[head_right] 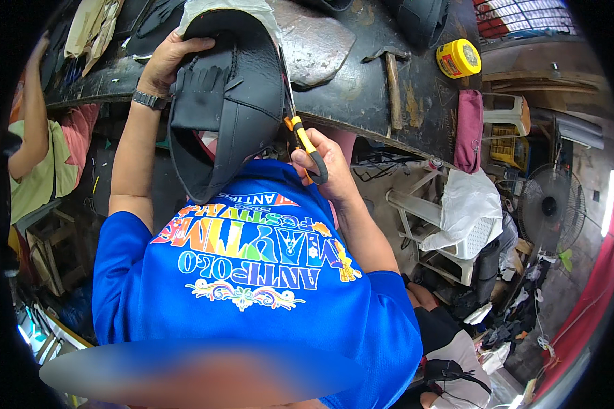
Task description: The person uses yellow-handled scissors to trim excess material from the edges of black slip-on shoes. They repeatedly pick up shoes from a pile, trim the edges, and place them back on the table. The person also briefly wipes a shoe with a white cloth.
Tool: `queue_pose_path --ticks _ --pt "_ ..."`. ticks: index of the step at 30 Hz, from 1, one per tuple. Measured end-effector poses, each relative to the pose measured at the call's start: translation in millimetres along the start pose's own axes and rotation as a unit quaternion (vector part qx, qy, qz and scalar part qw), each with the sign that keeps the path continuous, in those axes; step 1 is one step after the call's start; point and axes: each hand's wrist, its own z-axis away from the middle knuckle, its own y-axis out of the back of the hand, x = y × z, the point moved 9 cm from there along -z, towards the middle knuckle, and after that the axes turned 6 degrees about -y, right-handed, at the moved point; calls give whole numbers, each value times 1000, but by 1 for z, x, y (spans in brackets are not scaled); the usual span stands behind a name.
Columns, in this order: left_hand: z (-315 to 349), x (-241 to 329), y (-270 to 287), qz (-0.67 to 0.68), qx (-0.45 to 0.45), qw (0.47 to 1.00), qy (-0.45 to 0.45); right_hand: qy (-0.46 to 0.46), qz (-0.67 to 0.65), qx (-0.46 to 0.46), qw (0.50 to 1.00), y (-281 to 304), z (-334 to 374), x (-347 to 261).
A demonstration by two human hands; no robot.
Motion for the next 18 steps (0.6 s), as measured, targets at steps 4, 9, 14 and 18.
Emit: queue_pose_path --ticks 4,9,14,18 --pt "2 0 -2 -17 -9 1000 6 -22 22 -10 999 1 3 5" --pt "-2 -3 -13 -34 -31 999 19 -15 27 -8 999 -1 -1 1" --pt "-10 -8 -20 -69 -75 994 35 -5 36 13 999 5 -4 -4" --pt "-14 -12 -10 -105 -77 990 52 -5 44 8 999 8 0 0"
